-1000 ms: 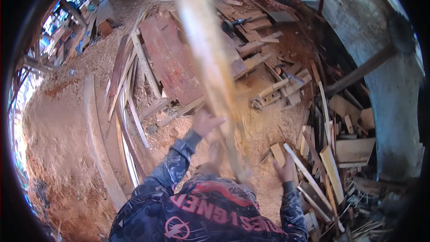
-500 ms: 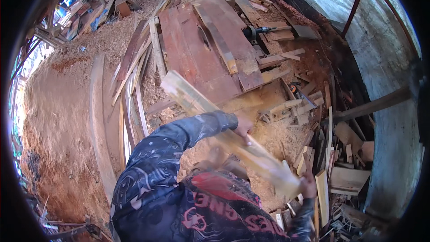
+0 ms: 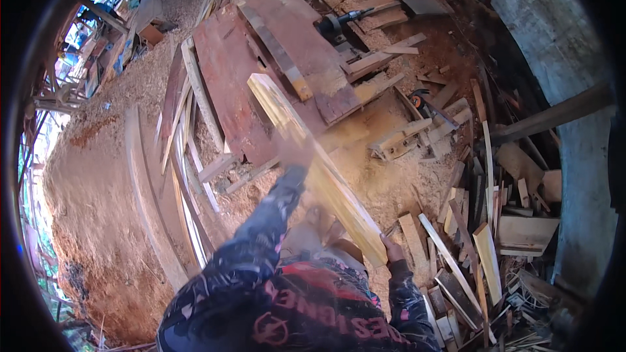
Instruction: The person measures a wooden board with a tape measure, taps it into alignment with a hammer, and feeds it into a table saw to cut it.
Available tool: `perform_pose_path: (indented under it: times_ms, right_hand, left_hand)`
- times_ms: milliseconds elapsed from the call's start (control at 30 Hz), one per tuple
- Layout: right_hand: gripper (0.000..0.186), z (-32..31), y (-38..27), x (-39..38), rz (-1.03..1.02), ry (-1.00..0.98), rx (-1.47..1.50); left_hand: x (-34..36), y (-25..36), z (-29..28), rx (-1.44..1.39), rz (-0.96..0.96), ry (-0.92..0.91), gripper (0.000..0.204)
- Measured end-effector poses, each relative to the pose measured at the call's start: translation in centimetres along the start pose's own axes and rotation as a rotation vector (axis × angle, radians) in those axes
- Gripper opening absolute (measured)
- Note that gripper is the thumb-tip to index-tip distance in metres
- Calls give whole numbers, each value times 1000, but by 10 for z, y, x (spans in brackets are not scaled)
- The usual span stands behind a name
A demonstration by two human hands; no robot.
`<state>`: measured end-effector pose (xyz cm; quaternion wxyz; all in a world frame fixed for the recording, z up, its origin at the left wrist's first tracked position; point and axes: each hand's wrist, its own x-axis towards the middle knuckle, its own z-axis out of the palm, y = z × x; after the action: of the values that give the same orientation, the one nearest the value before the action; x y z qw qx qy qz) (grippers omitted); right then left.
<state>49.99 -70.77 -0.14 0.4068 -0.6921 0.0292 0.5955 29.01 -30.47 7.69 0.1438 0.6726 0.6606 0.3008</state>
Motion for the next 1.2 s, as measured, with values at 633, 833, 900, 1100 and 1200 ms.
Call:
perform_pose_path:
  times_ms: [633, 833, 900, 1100, 1200]
  right_hand:
    - [40, 71, -39, 12, 310, -274, 491]
    - [39, 49, -16, 43, 291, -249, 542]
    - [39, 62, -17, 46, 312, -285, 559]
    - [39, 75, -31, 51, 300, -243, 522]
    - [37, 89, -48, 58, 327, -271, 532]
  left_hand:
    - [20, -35, 74, -288, -524, -234, 67]
    - [19, -16, 84, -190, -519, -240, 65]
    - [25, -28, 84, -191, -555, -235, 65]
    - [40, -28, 90, -115, -590, -232, 67]
    - [61, -31, 90, -200, -602, -201, 67]
